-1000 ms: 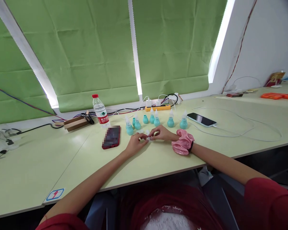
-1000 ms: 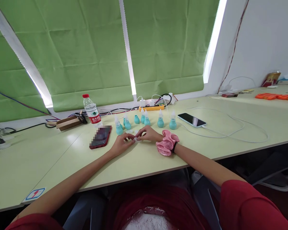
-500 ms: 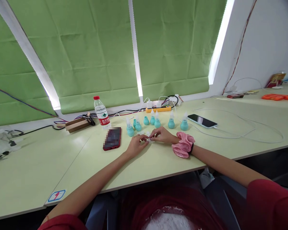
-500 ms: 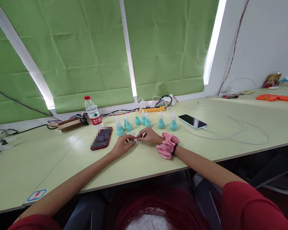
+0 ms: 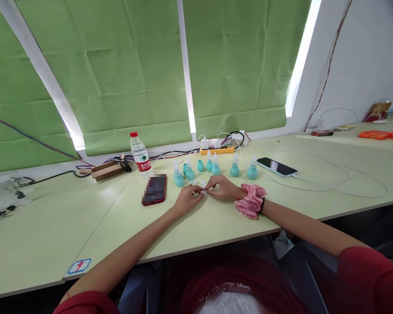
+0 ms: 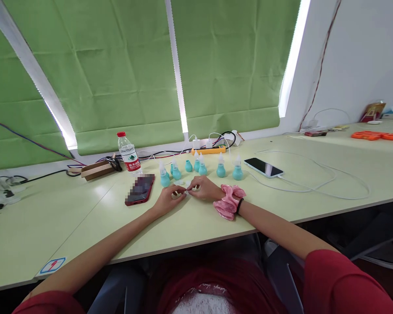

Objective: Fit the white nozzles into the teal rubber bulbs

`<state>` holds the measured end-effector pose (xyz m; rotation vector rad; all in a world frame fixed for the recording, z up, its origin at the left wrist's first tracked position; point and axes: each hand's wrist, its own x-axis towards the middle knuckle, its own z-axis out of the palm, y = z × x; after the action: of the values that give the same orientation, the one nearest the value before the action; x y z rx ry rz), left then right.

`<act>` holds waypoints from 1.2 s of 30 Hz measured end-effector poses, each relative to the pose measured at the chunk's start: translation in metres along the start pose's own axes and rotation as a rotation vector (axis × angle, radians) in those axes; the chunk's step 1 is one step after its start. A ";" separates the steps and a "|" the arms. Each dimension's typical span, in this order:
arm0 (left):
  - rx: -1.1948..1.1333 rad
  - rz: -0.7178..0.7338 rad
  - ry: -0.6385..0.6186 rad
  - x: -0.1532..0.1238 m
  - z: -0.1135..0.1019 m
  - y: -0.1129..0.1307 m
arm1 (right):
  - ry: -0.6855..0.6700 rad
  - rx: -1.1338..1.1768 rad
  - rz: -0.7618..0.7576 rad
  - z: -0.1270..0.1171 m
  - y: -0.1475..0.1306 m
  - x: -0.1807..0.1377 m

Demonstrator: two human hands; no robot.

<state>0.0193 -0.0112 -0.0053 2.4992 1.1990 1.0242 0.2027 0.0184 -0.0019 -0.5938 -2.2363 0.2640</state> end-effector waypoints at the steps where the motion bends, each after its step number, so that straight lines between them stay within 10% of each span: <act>1: 0.004 0.006 -0.001 0.000 0.000 0.000 | -0.007 -0.013 -0.016 0.000 -0.001 0.000; 36: -0.192 -0.073 -0.098 0.004 -0.011 0.003 | 0.011 -0.007 -0.085 0.004 -0.016 0.001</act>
<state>0.0156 -0.0115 0.0056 2.3131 1.0995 0.9387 0.1937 0.0046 0.0020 -0.5013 -2.2463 0.2090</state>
